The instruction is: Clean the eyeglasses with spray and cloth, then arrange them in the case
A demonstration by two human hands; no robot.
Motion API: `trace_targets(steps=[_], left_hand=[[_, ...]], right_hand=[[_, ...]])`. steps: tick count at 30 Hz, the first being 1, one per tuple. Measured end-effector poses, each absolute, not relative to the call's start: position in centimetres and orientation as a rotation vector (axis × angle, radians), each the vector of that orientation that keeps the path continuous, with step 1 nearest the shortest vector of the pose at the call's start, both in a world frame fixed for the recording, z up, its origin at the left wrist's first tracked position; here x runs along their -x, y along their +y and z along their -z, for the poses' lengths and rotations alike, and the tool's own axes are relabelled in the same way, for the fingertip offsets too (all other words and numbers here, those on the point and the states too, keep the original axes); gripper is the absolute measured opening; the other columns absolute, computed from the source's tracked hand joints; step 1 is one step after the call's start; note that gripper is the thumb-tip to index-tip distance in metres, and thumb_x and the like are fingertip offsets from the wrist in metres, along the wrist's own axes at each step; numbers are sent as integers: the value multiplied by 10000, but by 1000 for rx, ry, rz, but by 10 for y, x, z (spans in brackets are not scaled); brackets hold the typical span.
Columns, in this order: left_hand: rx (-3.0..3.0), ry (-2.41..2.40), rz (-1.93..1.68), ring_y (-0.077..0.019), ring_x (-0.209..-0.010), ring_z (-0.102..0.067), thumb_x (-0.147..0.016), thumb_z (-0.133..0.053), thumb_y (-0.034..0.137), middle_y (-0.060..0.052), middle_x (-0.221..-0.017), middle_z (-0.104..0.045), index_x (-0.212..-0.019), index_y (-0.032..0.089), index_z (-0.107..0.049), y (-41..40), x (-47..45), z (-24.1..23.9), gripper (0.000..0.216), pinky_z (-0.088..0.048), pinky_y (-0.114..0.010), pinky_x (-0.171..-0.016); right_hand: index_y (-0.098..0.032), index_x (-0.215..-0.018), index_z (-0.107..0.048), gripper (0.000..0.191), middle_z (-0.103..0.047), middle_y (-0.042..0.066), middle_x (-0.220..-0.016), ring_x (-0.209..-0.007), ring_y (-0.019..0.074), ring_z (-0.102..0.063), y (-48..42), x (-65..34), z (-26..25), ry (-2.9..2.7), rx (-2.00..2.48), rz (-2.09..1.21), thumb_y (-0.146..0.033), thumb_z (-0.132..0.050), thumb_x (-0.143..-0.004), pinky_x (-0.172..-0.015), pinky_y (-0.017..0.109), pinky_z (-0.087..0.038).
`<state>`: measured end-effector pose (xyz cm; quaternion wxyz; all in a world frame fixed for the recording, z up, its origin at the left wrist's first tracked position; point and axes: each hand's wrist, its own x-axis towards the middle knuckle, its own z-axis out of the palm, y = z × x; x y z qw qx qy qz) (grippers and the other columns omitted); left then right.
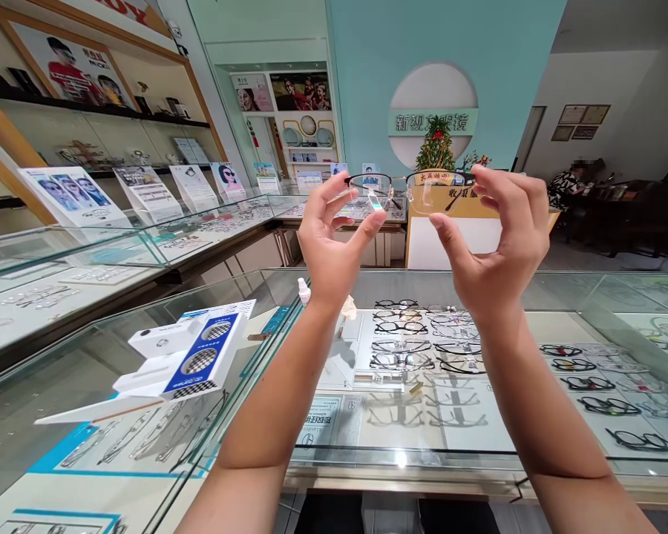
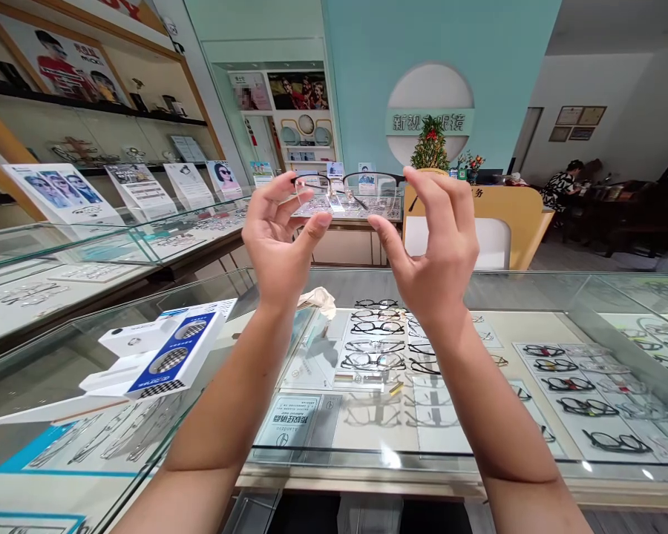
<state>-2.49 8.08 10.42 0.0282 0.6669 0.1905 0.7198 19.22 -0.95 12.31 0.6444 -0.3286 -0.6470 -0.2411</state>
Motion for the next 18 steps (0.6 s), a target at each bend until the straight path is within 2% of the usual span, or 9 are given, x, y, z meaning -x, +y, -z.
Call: trace_targets(steps=[3, 6, 8, 13, 16, 18], left_hand=[[-2077, 585, -2265, -331, -1381, -699, -885, -790, 804, -74, -1563, -653, -1507, 436, -562, 83, 24, -104, 758, -637, -442, -979], [-2066, 608, -2351, -324, -1393, -694, -908, -765, 801, -79, -1537, -666, -1508, 441, -541, 81, 21, -104, 735, -638, -446, -986], [-2052, 677, -2414, -327, -1403, -688, -906, -771, 795, -85, -1522, -671, -1516, 447, -530, 77, 19, -105, 743, -639, -461, -1001], [-2030, 813, -2542, -337, -1389, -685, -914, -777, 773, -101, -1483, -686, -1527, 436, -525, 68, 14, -106, 744, -644, -493, -999], [-2012, 786, -2579, -330, -1370, -687, -929, -776, 750, -98, -1475, -679, -1506, 427, -533, 66, 13, -106, 704, -635, -489, -1005], [-1993, 757, -2600, -328, -1361, -680, -925, -791, 738, -94, -1469, -669, -1485, 416, -547, 64, 12, -106, 691, -623, -484, -1012]], right_hand=[[-380, -1590, -557, 555, -654, 130, -1484, -1473, 422, -592, -10, -191, -123, -1465, 779, 643, -523, -667, -1065, -1163, 682, -587], [-386, -1558, -595, 516, -664, 119, -1491, -1471, 423, -597, -14, -187, -123, -1460, 765, 560, -511, -675, -1063, -1187, 691, -573], [-430, -1537, -617, 504, -650, 98, -1538, -1507, 432, -564, -17, -185, -124, -1460, 752, 425, -503, -703, -1046, -1224, 705, -544], [-539, -1576, -572, 614, -619, 45, -1618, -1640, 463, -406, -21, -183, -124, -1440, 819, 207, -566, -754, -990, -1275, 777, -471], [-541, -1534, -620, 556, -640, 28, -1612, -1649, 448, -405, -22, -183, -124, -1417, 821, 155, -605, -739, -995, -1282, 761, -468], [-501, -1477, -680, 479, -659, 28, -1593, -1609, 428, -474, -21, -183, -125, -1403, 776, 100, -618, -714, -1013, -1286, 727, -474]])
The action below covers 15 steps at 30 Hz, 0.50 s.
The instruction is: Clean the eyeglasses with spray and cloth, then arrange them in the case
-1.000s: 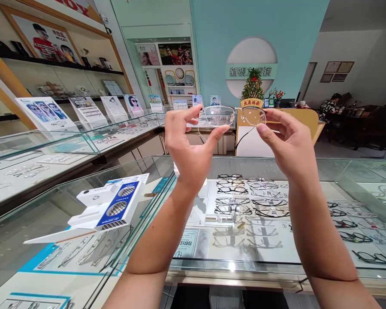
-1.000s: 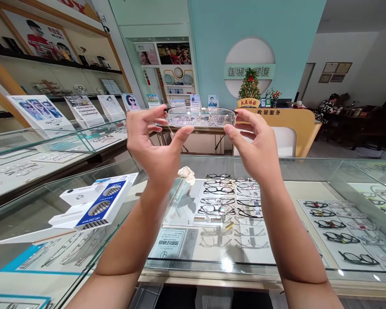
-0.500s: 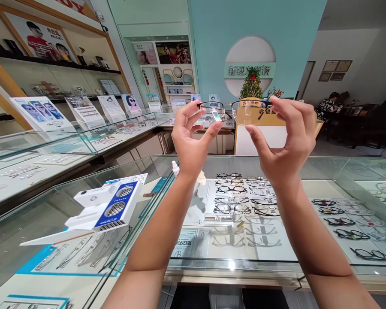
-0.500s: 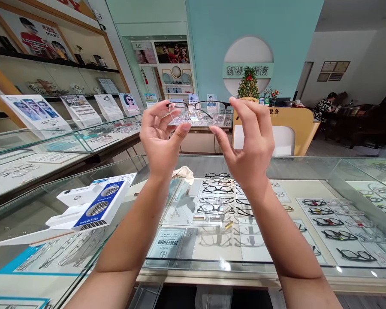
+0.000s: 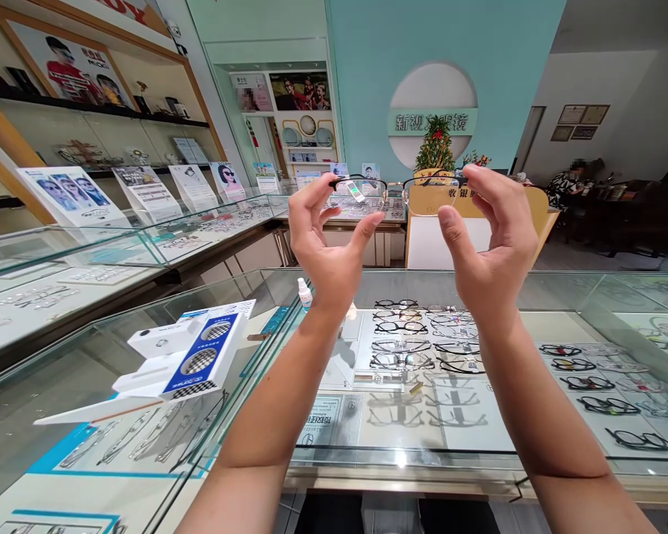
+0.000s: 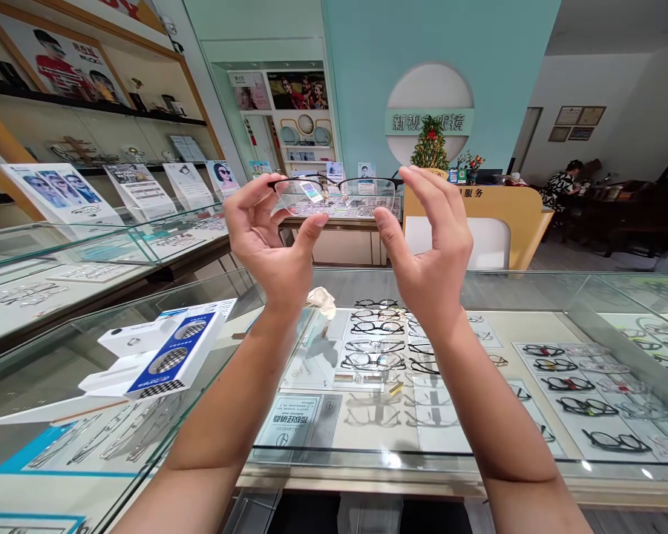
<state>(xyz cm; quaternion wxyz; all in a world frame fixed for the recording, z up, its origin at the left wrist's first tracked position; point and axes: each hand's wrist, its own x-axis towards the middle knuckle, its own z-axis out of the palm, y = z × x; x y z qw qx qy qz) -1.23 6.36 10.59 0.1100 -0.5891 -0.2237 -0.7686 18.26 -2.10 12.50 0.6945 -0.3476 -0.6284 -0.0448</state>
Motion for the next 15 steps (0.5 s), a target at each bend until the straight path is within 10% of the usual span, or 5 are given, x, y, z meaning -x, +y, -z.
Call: trace_targets(steps=[15], left_hand=[[1637, -799, 2247, -325, -1291, -626, -872, -871, 702, -102, -1367, -644, -1428, 338, -637, 40, 9, -105, 705, -557, -473, -1035]], right_hand=[[-322, -1271, -802, 516, -816, 86, -1219, -1199, 292, -775, 7, -192, -121, -1413, 750, -189, -727, -557, -1065, -1091, 552, -634]])
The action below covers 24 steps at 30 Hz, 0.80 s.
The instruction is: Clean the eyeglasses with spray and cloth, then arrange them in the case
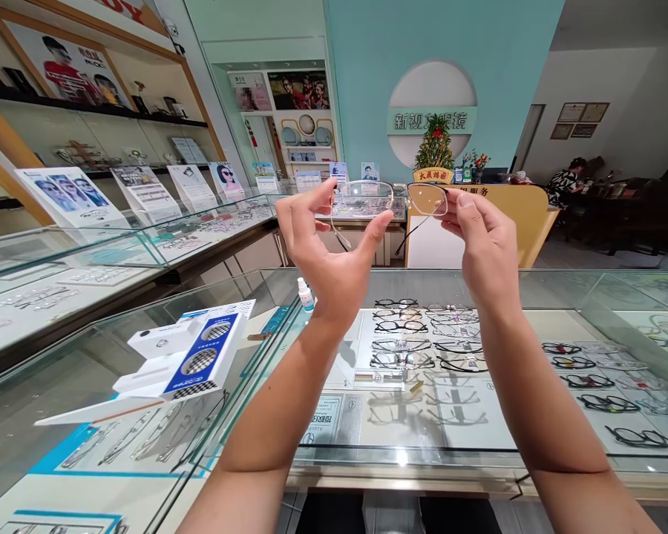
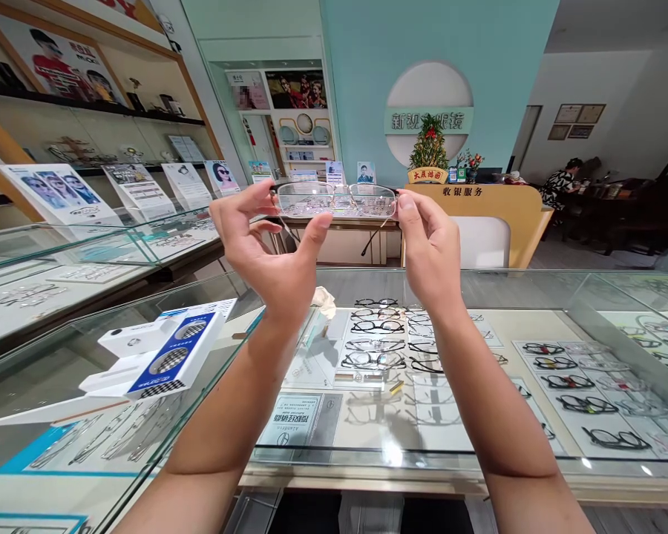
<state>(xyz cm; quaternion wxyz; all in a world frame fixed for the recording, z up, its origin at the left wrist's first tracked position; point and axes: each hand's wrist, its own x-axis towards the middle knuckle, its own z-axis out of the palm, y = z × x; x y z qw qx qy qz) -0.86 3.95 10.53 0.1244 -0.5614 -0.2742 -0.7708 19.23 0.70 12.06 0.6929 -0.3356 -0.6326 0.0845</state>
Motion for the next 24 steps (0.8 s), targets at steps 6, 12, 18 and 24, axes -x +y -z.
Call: trace_targets(steps=[6, 12, 18, 24], left_hand=[[1823, -762, 2315, -296, -1253, -704, -941, -778, 741, -90, -1370, -695, -1449, 378, -619, 59, 13, -104, 644, -593, -441, -996], [1943, -725, 2397, -303, -1290, -726, -915, -774, 785, -95, -1356, -720, -1435, 376, -622, 70, 15, -102, 679, -611, -443, -1017], [2031, -697, 2342, -335, -1386, -703, -860, -815, 810, -118, -1495, -668, -1517, 393, -552, 90, 13, -98, 821, -615, -472, -1073], [1946, -655, 2277, -318, -1389, -706, -901, -776, 801, -113, -1529, -650, -1554, 398, -518, 91, 6, -92, 809, -619, -452, -1072]], right_hand=[[-367, -1337, -787, 474, -782, 79, -1314, -1340, 317, -730, -5, -186, -121, -1362, 720, 79, -652, -479, -1117, -1118, 588, -621], [-374, -1342, -791, 396, -772, 79, -1303, -1325, 318, -731, -14, -182, -124, -1337, 708, 140, -575, -531, -1120, -1122, 572, -622], [-340, -1207, -817, 204, -774, 70, -1224, -1232, 302, -748, -18, -178, -127, -1259, 629, 218, -404, -682, -1069, -1082, 560, -645], [-348, -1189, -815, 204, -770, 71, -1207, -1224, 306, -752, -15, -180, -126, -1251, 583, 149, -459, -691, -1071, -1103, 582, -625]])
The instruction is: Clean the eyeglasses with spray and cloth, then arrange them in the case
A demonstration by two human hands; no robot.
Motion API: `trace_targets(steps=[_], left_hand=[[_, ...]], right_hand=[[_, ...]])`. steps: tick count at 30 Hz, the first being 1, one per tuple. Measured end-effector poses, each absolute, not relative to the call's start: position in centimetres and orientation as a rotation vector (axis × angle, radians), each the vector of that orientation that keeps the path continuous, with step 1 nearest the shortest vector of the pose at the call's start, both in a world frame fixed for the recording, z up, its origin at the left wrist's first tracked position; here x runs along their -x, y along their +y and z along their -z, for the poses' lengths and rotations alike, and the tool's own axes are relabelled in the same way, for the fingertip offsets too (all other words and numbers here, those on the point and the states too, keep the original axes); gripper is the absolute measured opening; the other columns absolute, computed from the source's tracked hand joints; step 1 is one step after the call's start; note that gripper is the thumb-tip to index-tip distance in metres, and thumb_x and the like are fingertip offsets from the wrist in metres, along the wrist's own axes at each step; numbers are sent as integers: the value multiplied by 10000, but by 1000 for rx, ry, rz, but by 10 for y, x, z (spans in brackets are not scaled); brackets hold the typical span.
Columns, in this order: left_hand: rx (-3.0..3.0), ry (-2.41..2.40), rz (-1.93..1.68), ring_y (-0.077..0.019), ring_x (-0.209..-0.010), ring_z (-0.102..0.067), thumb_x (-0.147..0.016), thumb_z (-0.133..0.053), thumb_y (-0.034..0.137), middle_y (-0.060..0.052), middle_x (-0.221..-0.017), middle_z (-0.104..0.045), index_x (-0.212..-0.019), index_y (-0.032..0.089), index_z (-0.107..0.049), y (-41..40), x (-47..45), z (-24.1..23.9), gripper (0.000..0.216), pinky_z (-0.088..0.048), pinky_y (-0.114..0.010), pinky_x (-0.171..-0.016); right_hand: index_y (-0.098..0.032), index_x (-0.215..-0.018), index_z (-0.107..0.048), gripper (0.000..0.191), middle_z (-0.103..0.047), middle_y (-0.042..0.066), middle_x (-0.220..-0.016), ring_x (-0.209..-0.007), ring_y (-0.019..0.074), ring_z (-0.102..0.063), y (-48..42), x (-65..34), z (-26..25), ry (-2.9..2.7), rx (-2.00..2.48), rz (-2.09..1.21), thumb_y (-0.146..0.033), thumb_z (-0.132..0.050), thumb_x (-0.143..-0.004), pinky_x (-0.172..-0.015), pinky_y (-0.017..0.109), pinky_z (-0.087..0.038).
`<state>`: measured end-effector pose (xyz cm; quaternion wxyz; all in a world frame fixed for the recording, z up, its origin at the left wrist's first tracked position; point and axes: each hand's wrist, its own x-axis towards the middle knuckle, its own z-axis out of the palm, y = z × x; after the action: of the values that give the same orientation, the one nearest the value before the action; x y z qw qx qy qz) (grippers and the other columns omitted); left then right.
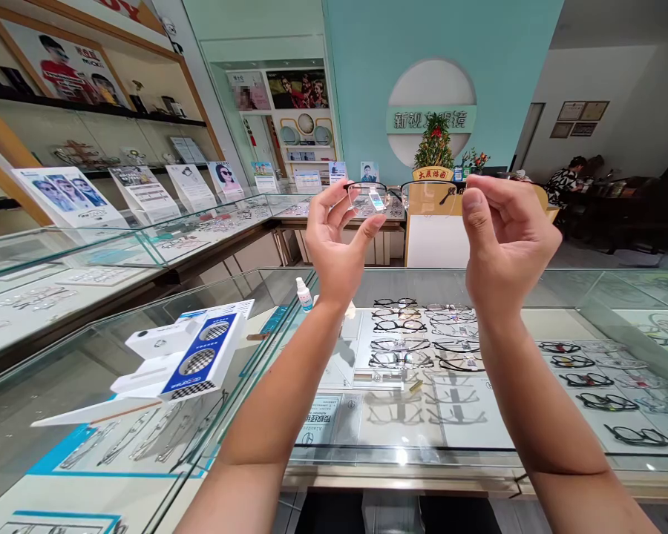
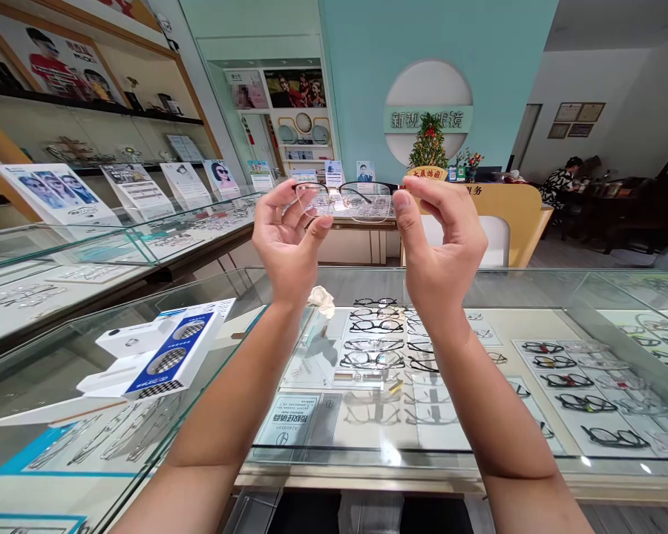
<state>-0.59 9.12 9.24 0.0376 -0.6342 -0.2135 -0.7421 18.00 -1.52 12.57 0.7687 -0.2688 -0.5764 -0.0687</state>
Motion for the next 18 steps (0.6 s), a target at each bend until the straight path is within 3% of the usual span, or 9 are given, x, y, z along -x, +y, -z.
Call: trace_targets(steps=[8, 18], left_hand=[[1654, -680, 2197, -348, -1379, -646, -869, -848, 743, -108, -1440, -668, -1490, 366, -599, 65, 4, -95, 768, -587, -501, -1077], [1770, -720, 2247, -369, -1488, -563, -863, -870, 715, -104, -1471, -643, -1512, 378, -588, 67, 6, -95, 783, -544, -521, -1153]], right_hand=[[-354, -1300, -787, 455, -806, 60, -1283, -1298, 286, -758, 19, -205, -120, -1345, 673, -151, -696, -631, -1044, -1135, 548, -636], [-376, -1303, -779, 461, -808, 44, -1373, -1270, 255, -780, 22, -213, -122, -1419, 657, -294, -715, -655, -1016, -1063, 486, -683]])
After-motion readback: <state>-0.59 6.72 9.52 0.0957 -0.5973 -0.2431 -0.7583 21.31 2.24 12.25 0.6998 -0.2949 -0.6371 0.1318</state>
